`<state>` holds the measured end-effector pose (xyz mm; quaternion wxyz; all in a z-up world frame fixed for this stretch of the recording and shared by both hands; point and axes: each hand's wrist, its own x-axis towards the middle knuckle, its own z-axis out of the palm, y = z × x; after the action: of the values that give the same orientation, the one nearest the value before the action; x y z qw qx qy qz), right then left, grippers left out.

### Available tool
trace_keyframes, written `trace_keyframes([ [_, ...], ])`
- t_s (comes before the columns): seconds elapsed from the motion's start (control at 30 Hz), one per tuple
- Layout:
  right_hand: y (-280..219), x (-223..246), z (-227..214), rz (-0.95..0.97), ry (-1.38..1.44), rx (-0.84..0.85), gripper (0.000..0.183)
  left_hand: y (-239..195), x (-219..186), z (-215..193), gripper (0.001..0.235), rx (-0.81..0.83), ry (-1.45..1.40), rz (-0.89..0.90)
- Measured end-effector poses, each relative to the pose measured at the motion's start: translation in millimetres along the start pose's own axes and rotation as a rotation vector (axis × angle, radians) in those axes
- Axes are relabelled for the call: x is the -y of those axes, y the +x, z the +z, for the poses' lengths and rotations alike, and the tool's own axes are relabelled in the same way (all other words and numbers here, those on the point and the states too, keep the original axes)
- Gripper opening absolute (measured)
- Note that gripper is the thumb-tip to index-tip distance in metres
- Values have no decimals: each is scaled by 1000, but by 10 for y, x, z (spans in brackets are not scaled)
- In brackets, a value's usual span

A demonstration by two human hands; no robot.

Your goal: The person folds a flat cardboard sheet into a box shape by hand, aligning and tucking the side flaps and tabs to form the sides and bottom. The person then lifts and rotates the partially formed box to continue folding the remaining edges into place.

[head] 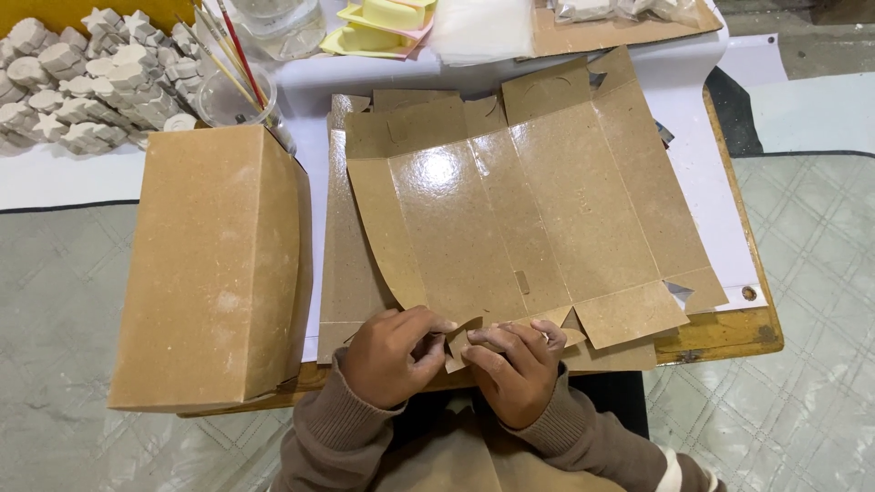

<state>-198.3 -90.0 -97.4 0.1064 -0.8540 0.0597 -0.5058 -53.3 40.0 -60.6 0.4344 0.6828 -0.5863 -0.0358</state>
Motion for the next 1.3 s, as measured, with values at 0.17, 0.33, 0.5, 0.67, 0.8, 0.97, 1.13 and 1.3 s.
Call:
trace_keyframes([
  [0.17,1,1,8,8,-10,-2,12,-26,44,36,20,-34,33,27],
  [0.33,-12,9,0,23,-42,3,10,-51,74,65,20,-59,35,54],
  [0.5,-6,4,-19,1,-43,16,7,-78,108,97,22,-23,51,41],
  [0.67,-8,8,4,6,-50,-10,9,-57,93,30,19,-12,-8,47],
  [0.8,5,18,-7,8,-46,1,10,-89,87,31,19,-29,-30,39],
  [0.97,11,26,-7,14,-64,1,9,-61,74,36,19,-3,-32,68],
  [1.13,-19,17,-2,19,-78,16,10,-39,78,48,20,9,-49,86],
  [1.3,-25,29,7,-20,-114,19,6,-3,45,46,16,-91,-39,84],
])
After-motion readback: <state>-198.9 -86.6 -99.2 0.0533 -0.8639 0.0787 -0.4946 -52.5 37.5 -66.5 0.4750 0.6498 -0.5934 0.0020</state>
